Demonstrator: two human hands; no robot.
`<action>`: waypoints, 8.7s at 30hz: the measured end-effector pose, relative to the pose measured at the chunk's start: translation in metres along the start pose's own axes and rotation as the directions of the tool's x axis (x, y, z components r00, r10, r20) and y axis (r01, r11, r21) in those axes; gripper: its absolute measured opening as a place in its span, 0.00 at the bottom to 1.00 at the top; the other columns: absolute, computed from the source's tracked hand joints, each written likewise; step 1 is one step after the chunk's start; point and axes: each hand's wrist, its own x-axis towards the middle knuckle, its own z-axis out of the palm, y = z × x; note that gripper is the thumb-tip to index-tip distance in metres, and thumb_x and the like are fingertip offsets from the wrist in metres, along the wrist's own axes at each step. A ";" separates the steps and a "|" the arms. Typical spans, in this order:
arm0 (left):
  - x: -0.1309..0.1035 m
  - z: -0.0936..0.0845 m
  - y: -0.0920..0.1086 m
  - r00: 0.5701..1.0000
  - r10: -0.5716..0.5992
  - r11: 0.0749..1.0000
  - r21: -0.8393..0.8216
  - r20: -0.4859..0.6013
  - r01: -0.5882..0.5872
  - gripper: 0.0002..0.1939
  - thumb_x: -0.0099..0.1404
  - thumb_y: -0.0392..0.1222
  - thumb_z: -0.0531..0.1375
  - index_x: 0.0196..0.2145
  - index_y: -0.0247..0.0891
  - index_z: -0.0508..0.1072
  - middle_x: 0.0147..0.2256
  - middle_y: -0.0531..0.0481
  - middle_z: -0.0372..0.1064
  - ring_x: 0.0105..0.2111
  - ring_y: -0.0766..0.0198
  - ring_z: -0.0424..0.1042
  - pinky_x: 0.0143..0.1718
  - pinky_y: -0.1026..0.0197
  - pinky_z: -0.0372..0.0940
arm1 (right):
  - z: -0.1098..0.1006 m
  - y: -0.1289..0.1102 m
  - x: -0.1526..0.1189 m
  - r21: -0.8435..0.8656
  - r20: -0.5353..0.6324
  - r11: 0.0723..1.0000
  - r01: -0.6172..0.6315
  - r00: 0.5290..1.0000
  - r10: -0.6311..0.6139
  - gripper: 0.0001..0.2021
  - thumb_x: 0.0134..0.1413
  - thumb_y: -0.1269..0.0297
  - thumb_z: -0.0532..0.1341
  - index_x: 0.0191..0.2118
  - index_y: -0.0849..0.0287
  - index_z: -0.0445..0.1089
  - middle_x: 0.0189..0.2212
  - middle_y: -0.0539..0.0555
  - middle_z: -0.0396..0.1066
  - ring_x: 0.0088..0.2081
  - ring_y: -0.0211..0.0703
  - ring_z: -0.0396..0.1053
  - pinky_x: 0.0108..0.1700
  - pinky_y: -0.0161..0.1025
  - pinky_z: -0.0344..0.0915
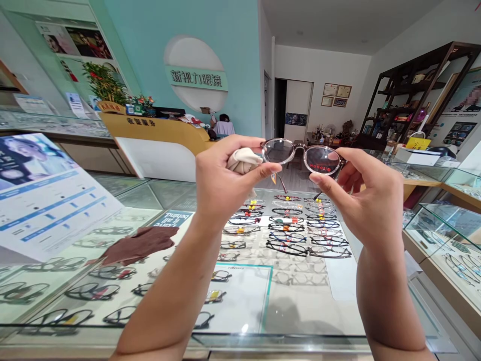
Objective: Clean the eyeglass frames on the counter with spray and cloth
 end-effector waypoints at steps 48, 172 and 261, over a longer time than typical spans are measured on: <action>-0.003 0.008 -0.008 0.999 -0.030 0.999 0.040 0.029 0.029 0.25 0.54 0.67 0.75 0.35 0.43 0.80 0.32 0.49 0.77 0.29 0.61 0.71 0.27 0.59 0.64 | 0.005 0.010 0.006 0.016 -0.028 0.999 0.029 0.999 -0.028 0.18 0.61 0.45 0.68 0.48 0.52 0.78 0.32 0.52 0.66 0.31 0.42 0.63 0.35 0.43 0.69; -0.015 0.028 -0.034 0.974 0.146 0.985 0.122 -0.171 -0.126 0.38 0.65 0.73 0.64 0.63 0.49 0.64 0.60 0.44 0.71 0.65 0.44 0.69 0.53 0.39 0.77 | 0.041 0.019 0.002 0.433 -0.162 0.901 0.000 0.984 0.077 0.17 0.74 0.47 0.53 0.56 0.47 0.72 0.47 0.55 0.75 0.43 0.47 0.78 0.37 0.45 0.75; -0.007 0.023 0.000 0.331 -0.449 0.155 -0.293 0.830 0.944 0.25 0.62 0.57 0.72 0.47 0.37 0.75 0.35 0.51 0.73 0.18 0.79 0.52 0.18 0.72 0.49 | 0.056 0.023 0.006 0.419 -0.110 0.888 0.191 0.981 -0.159 0.14 0.68 0.48 0.64 0.50 0.47 0.81 0.47 0.53 0.76 0.54 0.54 0.73 0.59 0.62 0.69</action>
